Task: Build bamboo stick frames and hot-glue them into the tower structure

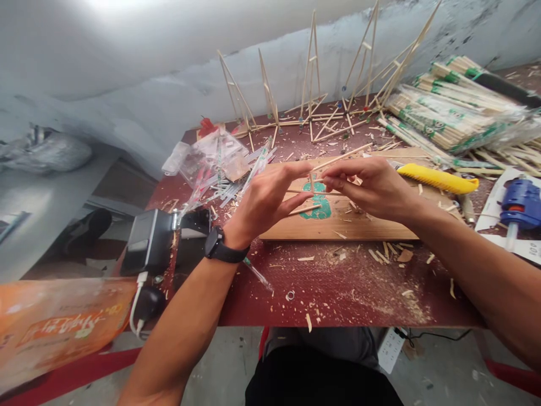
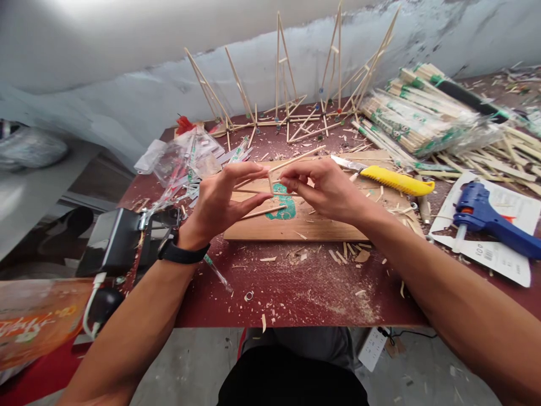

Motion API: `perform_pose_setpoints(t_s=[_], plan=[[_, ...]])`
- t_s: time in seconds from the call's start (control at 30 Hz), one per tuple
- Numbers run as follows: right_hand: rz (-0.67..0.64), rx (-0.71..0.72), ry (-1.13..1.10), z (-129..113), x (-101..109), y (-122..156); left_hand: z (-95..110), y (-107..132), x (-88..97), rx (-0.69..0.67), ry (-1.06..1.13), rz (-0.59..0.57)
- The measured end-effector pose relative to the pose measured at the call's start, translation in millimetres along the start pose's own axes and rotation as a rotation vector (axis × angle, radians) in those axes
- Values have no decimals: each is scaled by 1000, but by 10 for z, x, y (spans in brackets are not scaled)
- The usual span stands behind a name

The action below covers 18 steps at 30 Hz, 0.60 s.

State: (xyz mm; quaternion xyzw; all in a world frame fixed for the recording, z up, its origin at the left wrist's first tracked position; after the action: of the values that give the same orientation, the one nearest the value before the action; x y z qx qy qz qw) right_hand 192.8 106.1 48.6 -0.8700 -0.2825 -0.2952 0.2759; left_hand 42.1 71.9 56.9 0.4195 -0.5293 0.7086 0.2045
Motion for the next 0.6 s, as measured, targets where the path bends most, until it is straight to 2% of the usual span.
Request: perform_pose_setpoints(t_s=[0.6], plan=[[-26, -41, -52, 64, -30, -1, -49, 19, -42, 20, 58, -15]])
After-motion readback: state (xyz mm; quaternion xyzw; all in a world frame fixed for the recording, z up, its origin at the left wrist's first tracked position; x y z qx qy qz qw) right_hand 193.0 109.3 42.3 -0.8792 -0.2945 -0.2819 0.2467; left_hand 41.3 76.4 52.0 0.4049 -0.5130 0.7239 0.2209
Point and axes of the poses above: each hand's wrist, its own y-axis away from the middle knuckle, its own x-axis out of the back of the hand, z = x × y, the point moved 10 cm from there along -y, towards the middle knuckle, and after that the axes turned 15 degrees about -z, right-handed, at the moved point
